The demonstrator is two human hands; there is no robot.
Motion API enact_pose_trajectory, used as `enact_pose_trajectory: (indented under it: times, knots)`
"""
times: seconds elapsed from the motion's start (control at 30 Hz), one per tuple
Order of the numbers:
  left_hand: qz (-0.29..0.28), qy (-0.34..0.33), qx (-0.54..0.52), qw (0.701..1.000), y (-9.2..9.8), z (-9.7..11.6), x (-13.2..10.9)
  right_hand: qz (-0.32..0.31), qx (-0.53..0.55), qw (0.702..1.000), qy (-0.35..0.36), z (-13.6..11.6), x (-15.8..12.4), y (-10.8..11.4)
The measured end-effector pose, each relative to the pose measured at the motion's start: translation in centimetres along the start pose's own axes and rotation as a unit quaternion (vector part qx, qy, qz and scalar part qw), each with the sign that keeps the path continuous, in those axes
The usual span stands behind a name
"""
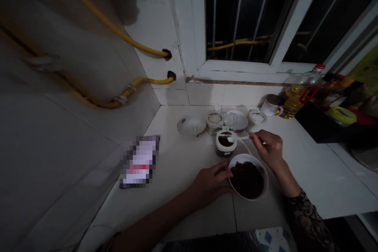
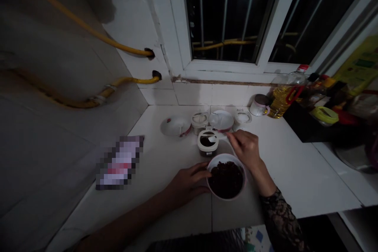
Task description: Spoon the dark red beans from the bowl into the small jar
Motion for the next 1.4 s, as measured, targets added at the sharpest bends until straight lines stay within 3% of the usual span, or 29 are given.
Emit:
enact_pose_trajectory:
  times: [0.07, 0.17, 0.33, 0.47, 0.97, 1.4]
  knots:
    - [0.007, -0.007, -0.001, 1.0, 0.0, 0.0, 0.0, -0.028, 0.068, 0.995, -0.064, 1.0, 0.0, 1.2]
    - [0.018, -0.019, 0.017, 1.0, 0.0, 0.0, 0.1, -0.178, 0.125, 0.969, -0.117, 1.9, -0.5, 1.7]
    - [0.023, -0.025, 0.035, 0.999, 0.2, 0.0, 0.2, -0.344, 0.053, 0.93, -0.115, 2.2, -2.0, 0.1]
    - [0.026, -0.024, 0.034, 0.999, 0.4, 0.1, 0.2, -0.435, 0.097, 0.888, -0.116, 1.7, -3.0, -1.8]
    - [0.025, -0.025, 0.039, 0.999, 0.2, 0.1, 0.2, -0.388, 0.224, 0.865, -0.227, 3.7, -2.9, -1.6]
    - [0.013, -0.029, 0.033, 0.999, 0.2, 0.3, 0.2, -0.357, 0.245, 0.851, -0.296, 4.9, -2.8, -2.1]
Point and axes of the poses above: each hand's wrist, its own x-axis towards the middle knuckle, its own y-axis out of the back of the hand, z = x × y, the point moved 4 cm from there along x, towards the middle knuckle, and after that the axes turned 5 degrees about -z, right-handed, at the moved point
